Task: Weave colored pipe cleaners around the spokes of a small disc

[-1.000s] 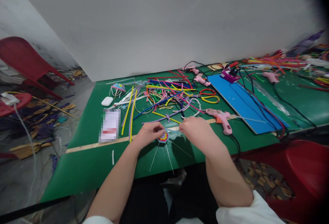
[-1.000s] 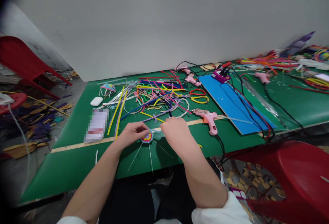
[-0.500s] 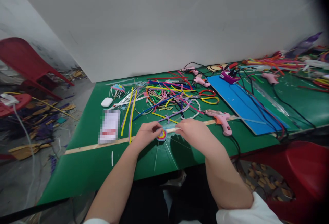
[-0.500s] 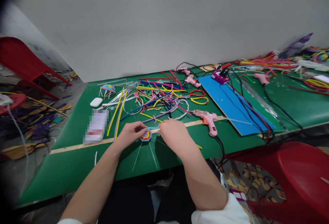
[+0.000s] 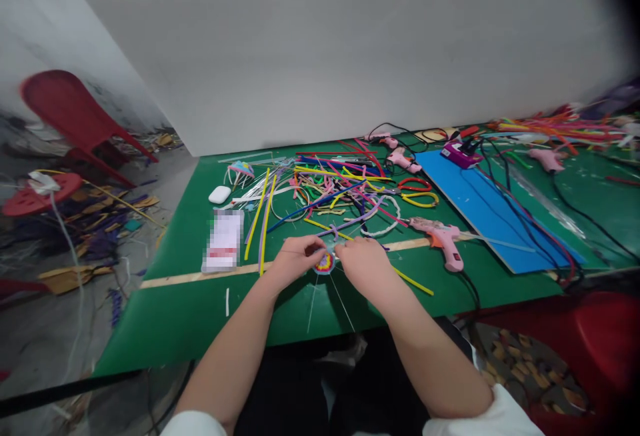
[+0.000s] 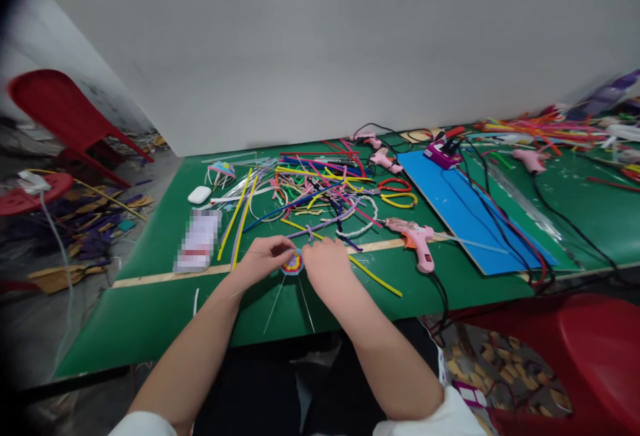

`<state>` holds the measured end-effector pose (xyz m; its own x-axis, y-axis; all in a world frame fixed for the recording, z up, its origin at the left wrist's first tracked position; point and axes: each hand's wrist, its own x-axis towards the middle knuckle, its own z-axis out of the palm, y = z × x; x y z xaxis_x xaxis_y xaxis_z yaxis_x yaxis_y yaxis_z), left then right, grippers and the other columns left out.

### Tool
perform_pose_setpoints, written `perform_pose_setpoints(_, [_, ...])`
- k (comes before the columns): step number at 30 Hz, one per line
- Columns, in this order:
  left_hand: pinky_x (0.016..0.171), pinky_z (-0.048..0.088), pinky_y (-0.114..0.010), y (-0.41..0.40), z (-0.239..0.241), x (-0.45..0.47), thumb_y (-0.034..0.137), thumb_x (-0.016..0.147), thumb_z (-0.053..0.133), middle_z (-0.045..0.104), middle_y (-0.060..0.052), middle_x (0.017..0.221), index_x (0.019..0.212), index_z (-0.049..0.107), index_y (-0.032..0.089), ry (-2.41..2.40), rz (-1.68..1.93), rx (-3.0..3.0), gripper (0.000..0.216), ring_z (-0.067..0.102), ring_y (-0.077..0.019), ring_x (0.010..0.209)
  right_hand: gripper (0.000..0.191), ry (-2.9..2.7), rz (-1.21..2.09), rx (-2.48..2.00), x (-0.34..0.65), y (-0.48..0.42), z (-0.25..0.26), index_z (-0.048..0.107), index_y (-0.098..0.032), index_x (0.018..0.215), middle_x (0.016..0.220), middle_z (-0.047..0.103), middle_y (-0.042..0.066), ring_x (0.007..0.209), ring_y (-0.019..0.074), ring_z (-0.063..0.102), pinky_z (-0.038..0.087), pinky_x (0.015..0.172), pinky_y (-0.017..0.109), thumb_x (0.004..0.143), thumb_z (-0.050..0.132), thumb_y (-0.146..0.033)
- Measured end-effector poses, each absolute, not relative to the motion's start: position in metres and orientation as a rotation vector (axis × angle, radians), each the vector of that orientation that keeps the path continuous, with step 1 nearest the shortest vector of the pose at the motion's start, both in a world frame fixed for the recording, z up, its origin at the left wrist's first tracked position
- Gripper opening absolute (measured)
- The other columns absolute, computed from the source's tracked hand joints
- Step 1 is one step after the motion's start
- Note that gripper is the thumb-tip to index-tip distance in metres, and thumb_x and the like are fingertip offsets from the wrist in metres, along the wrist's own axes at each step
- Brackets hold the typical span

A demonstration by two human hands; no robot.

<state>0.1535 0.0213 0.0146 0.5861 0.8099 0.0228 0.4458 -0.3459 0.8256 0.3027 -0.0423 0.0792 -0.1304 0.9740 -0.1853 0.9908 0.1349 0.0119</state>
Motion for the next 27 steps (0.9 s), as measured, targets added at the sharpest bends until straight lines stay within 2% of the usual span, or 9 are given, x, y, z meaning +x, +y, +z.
perform_pose_setpoints(10, [0.053, 0.041, -0.019, 0.023, 0.014, 0.155, 0.033, 0.074, 0.058, 0.06, 0.001, 0.065, 0.078, 0.065, 0.016, 1.035, 0.641, 1.906, 0.018, 0.051, -0.0097, 0.058, 0.02, 2.348, 0.084, 2.08, 0.3, -0.039, 0.069, 0.065, -0.015, 0.082, 0.083, 0.067, 0.012, 0.087, 0.0239, 0.056, 0.037, 0.071, 0.032, 0.085, 0.046, -0.018])
perform_pose_setpoints(14, [0.052, 0.041, -0.019, 0.024, 0.013, 0.154, 0.033, 0.074, 0.058, 0.061, 0.001, 0.065, 0.078, 0.064, 0.016, 1.053, 0.678, 1.851, 0.018, 0.051, -0.0091, 0.057, 0.024, 2.292, 0.124, 2.247, 0.296, -0.036, 0.064, 0.064, -0.016, 0.08, 0.072, 0.067, 0.01, 0.078, 0.0213, 0.058, 0.035, 0.079, 0.035, 0.087, 0.042, -0.02])
perform_pose_setpoints(17, [0.051, 0.041, -0.019, 0.025, 0.013, 0.154, 0.032, 0.074, 0.058, 0.061, 0.001, 0.066, 0.078, 0.063, 0.016, 1.071, 0.701, 1.815, 0.018, 0.052, -0.0092, 0.057, 0.022, 2.359, 0.156, 2.269, 0.295, -0.034, 0.06, 0.063, -0.016, 0.083, 0.076, 0.067, 0.009, 0.081, 0.0209, 0.057, 0.033, 0.086, 0.037, 0.087, 0.042, -0.018])
perform_pose_setpoints(22, [0.056, 0.046, -0.021, 0.027, 0.013, 0.152, 0.032, 0.072, 0.061, 0.063, -0.001, 0.067, 0.076, 0.063, 0.015, 1.095, 0.749, 1.743, 0.017, 0.055, -0.0107, 0.059, 0.021, 2.549, 0.257, 2.186, 0.298, -0.036, 0.06, 0.064, -0.019, 0.078, 0.079, 0.066, 0.004, 0.092, 0.0215, 0.049, 0.017, 0.101, 0.047, 0.085, 0.045, -0.015])
perform_pose_setpoints(27, [0.058, 0.047, -0.022, 0.03, 0.01, 0.152, 0.032, 0.071, 0.062, 0.064, -0.001, 0.067, 0.074, 0.063, 0.016, 1.12, 0.809, 1.711, 0.016, 0.057, -0.0119, 0.062, 0.02, 2.563, 0.342, 2.174, 0.293, -0.038, 0.058, 0.065, -0.02, 0.076, 0.079, 0.064, 0.005, 0.094, 0.0229, 0.044, 0.01, 0.103, 0.055, 0.085, 0.048, -0.015])
